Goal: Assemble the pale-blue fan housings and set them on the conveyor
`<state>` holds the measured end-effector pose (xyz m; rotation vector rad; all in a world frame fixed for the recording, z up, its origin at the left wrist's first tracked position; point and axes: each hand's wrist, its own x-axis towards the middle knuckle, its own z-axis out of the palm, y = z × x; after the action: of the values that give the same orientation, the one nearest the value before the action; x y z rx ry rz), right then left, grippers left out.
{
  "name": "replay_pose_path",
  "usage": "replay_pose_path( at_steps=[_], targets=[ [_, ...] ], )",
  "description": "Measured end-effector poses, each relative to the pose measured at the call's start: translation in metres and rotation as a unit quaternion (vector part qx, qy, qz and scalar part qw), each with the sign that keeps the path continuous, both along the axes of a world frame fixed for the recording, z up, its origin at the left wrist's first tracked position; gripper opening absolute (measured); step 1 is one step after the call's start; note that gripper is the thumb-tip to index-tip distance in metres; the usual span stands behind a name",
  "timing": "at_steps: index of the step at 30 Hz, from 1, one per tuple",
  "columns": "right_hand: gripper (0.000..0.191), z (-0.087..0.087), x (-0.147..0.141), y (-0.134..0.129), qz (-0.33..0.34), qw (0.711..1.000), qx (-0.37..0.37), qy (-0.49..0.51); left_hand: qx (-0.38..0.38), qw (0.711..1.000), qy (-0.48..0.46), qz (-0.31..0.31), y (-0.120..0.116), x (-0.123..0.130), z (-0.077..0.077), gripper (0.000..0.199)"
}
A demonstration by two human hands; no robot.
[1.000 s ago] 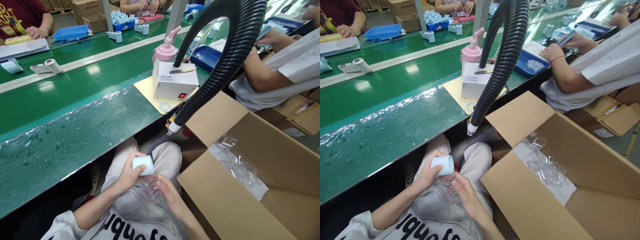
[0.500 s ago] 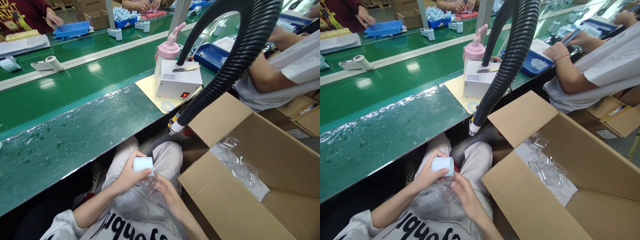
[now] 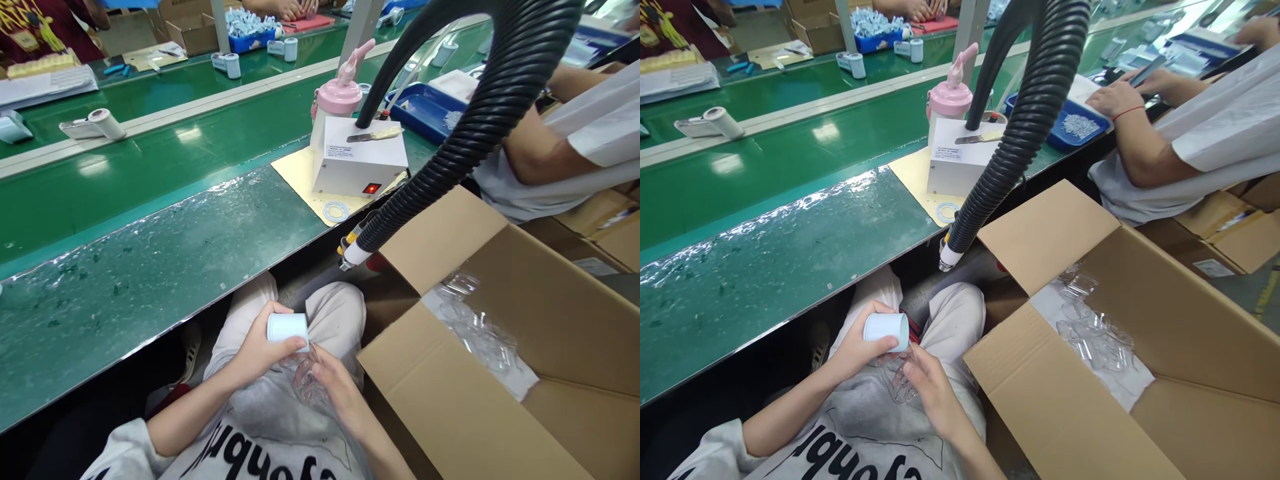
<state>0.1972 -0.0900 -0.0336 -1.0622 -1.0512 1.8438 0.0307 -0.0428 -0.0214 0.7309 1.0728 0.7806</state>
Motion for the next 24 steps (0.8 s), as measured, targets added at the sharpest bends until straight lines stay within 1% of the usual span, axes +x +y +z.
replay_pose_path(
  at_steps=[2,4,6,8,10,13,15,16,17,19,20,22,24],
  targets=[
    [0.059,0.0,0.0,0.001,0.008,1.0,0.002,-0.001,-0.002,1.0,-0.006,0.002,0.0,-0.001,-0.002,0.053],
    [0.06,-0.002,0.0,0.001,0.017,1.0,0.007,-0.004,0.001,0.999,-0.035,0.012,0.001,-0.003,-0.004,0.047],
    [0.061,-0.005,-0.001,0.001,0.01,0.999,0.02,-0.038,0.002,0.998,-0.059,0.03,0.002,-0.006,-0.005,0.044],
    [0.059,-0.01,-0.005,0.0,-0.016,0.993,0.056,-0.106,0.006,0.995,-0.072,0.066,0.002,-0.008,-0.004,0.043],
    [0.055,-0.017,-0.009,0.0,-0.044,0.976,0.125,-0.174,0.004,0.99,-0.091,0.107,0.003,-0.011,-0.002,0.042],
    [0.048,-0.023,-0.017,0.006,-0.052,0.938,0.242,-0.242,-0.035,0.98,-0.122,0.155,0.005,-0.019,0.0,0.039],
    [0.045,-0.025,-0.02,0.013,-0.045,0.908,0.311,-0.278,-0.068,0.972,-0.146,0.17,0.006,-0.026,-0.002,0.036],
    [0.045,-0.024,-0.021,0.018,-0.04,0.891,0.344,-0.294,-0.086,0.969,-0.163,0.166,0.007,-0.03,-0.003,0.037],
    [0.045,-0.023,-0.021,0.024,-0.035,0.873,0.376,-0.307,-0.106,0.965,-0.183,0.154,0.007,-0.035,-0.005,0.043],
    [0.049,-0.019,-0.021,0.035,-0.02,0.839,0.436,-0.325,-0.145,0.96,-0.213,0.112,0.007,-0.046,-0.009,0.053],
    [0.05,-0.016,-0.021,0.04,-0.01,0.824,0.461,-0.33,-0.16,0.959,-0.215,0.093,0.007,-0.051,-0.01,0.054],
    [0.051,-0.01,-0.021,0.048,0.012,0.795,0.5,-0.342,-0.165,0.965,-0.187,0.076,0.007,-0.059,-0.012,0.051],
    [0.051,-0.004,-0.021,0.052,0.017,0.765,0.525,-0.372,-0.15,0.976,-0.138,0.072,0.009,-0.065,-0.011,0.049]
  ],
)
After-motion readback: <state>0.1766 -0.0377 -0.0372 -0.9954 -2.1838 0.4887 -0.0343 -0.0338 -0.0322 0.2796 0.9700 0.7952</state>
